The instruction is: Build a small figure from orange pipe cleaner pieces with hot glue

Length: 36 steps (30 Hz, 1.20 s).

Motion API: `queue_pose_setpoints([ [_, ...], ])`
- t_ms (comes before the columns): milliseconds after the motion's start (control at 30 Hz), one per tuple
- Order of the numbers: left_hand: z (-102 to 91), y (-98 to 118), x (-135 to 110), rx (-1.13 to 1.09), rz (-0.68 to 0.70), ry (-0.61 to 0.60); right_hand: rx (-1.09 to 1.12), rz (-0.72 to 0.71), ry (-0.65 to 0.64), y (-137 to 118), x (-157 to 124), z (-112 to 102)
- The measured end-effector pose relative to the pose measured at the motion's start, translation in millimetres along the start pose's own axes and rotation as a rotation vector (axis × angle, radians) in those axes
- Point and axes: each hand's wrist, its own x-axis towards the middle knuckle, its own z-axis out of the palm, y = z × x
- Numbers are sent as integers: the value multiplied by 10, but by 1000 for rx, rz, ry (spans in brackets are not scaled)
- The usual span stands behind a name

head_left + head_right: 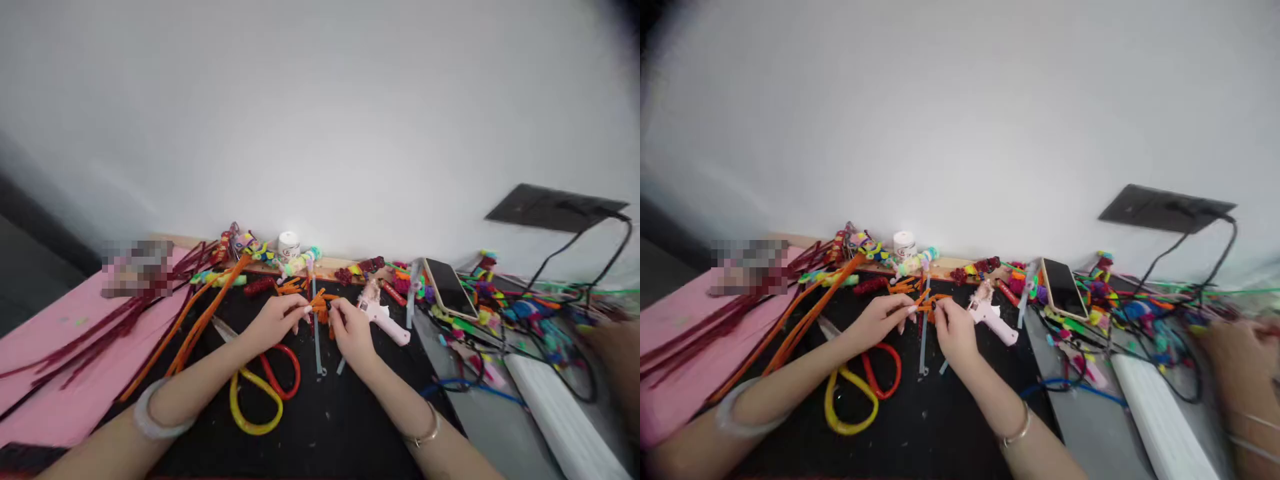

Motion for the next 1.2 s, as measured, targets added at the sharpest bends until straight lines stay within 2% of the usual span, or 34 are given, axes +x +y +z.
queue_pose_setpoints([
  [133, 4, 39, 11, -18, -4, 4, 1, 1, 3, 14, -5, -2],
  [233, 14, 29, 23, -46, -20, 47, -50, -18, 68, 29, 18, -94],
  [300, 21, 10, 29, -69, -39, 88, -155, -10, 112, 29, 58, -212],
  [367, 23, -9, 33, -78, -54, 129, -314, 64, 118, 20, 113, -358],
  [500, 16, -38, 44, -57, -73, 191, -639, 235, 22, 24, 198, -644],
  [633, 9, -67, 62, -50, -118, 225, -861, 394, -142, 99, 197, -833],
  [800, 0, -79, 77, -54, -141, 249, -780, 472, -404, 163, 176, -918],
  [933, -2, -73, 82, -40, -152, 248, -764, 511, -520, 173, 174, -890],
  [1067, 2, -101, 81, -45, -155, 258, -783, 538, -514, 181, 182, -839],
  [1200, 3, -116, 76, -57, -154, 267, -756, 544, -398, 153, 204, -836],
])
